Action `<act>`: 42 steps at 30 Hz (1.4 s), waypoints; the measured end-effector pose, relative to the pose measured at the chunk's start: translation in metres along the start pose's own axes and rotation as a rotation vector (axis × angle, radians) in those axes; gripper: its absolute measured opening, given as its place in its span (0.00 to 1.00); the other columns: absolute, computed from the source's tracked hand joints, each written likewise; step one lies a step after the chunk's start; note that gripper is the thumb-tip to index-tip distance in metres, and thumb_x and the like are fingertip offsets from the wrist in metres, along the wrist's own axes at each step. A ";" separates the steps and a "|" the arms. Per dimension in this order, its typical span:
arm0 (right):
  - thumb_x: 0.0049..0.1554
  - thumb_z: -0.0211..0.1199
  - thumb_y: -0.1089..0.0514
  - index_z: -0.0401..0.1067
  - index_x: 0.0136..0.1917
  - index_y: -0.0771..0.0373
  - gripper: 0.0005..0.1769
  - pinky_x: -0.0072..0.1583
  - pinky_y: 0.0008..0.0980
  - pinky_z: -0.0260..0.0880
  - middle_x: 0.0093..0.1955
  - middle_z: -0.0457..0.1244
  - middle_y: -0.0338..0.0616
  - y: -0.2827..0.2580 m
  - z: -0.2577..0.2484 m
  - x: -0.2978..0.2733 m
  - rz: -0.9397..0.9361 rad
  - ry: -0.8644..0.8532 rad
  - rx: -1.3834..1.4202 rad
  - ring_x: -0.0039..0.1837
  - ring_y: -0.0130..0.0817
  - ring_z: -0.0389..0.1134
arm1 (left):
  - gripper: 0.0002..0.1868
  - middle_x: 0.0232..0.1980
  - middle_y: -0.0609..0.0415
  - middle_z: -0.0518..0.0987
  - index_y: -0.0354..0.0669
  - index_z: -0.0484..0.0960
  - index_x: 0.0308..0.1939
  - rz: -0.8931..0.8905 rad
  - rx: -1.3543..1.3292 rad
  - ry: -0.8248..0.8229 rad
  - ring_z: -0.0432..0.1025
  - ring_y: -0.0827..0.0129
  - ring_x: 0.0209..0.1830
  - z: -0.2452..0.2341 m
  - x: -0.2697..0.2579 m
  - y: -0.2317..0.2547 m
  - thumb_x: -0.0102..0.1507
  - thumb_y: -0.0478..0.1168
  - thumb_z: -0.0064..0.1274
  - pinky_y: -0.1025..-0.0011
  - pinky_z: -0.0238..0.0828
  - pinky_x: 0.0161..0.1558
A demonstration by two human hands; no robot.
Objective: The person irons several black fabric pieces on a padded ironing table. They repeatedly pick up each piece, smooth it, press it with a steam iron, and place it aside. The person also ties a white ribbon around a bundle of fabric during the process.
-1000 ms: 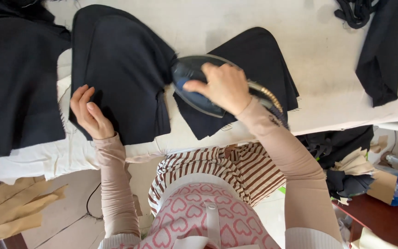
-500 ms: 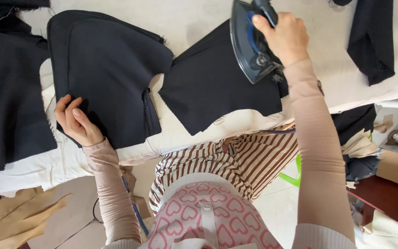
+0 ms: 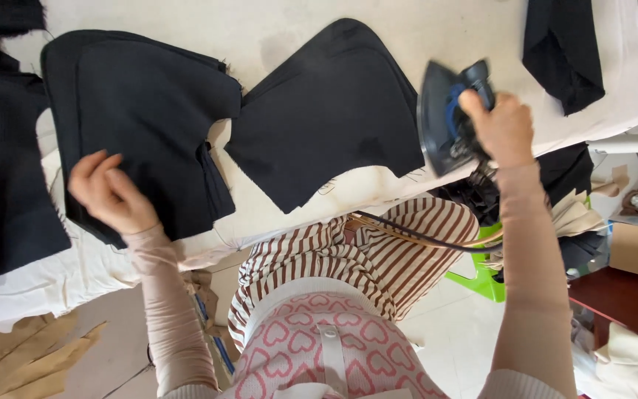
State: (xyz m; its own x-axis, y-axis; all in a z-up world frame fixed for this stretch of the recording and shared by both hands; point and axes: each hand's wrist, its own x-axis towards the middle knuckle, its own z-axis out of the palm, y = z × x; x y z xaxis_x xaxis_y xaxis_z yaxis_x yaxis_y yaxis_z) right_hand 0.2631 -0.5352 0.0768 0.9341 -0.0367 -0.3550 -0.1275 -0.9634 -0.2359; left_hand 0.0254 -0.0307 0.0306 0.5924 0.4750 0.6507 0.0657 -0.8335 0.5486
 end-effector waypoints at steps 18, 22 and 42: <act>0.68 0.60 0.46 0.73 0.43 0.71 0.24 0.45 0.50 0.62 0.39 0.66 0.61 0.017 -0.020 0.028 -0.440 0.418 0.112 0.43 0.55 0.67 | 0.23 0.58 0.47 0.70 0.40 0.76 0.58 0.327 0.233 -0.431 0.65 0.54 0.57 0.142 -0.020 0.041 0.67 0.53 0.48 0.56 0.62 0.55; 0.60 0.63 0.40 0.73 0.44 0.65 0.24 0.43 0.48 0.64 0.36 0.65 0.54 -0.069 -0.020 -0.020 -0.456 0.174 0.037 0.42 0.52 0.66 | 0.14 0.45 0.53 0.71 0.42 0.79 0.49 0.149 -0.160 -0.286 0.68 0.58 0.47 0.140 -0.016 0.034 0.70 0.44 0.42 0.63 0.64 0.50; 0.65 0.58 0.26 0.73 0.48 0.66 0.37 0.40 0.54 0.66 0.41 0.67 0.58 -0.129 0.021 0.143 -0.422 0.258 -0.101 0.43 0.55 0.68 | 0.09 0.36 0.48 0.74 0.33 0.79 0.36 0.141 -0.258 -0.253 0.65 0.59 0.31 0.129 -0.007 0.041 0.68 0.31 0.44 0.65 0.63 0.37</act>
State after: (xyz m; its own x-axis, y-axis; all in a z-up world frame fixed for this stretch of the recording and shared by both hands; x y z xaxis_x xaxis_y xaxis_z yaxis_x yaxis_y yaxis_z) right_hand 0.4065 -0.4109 0.0377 0.9509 0.3093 -0.0098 0.2999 -0.9288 -0.2176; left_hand 0.1275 -0.1045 -0.0190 0.7630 0.2492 0.5964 -0.2153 -0.7720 0.5980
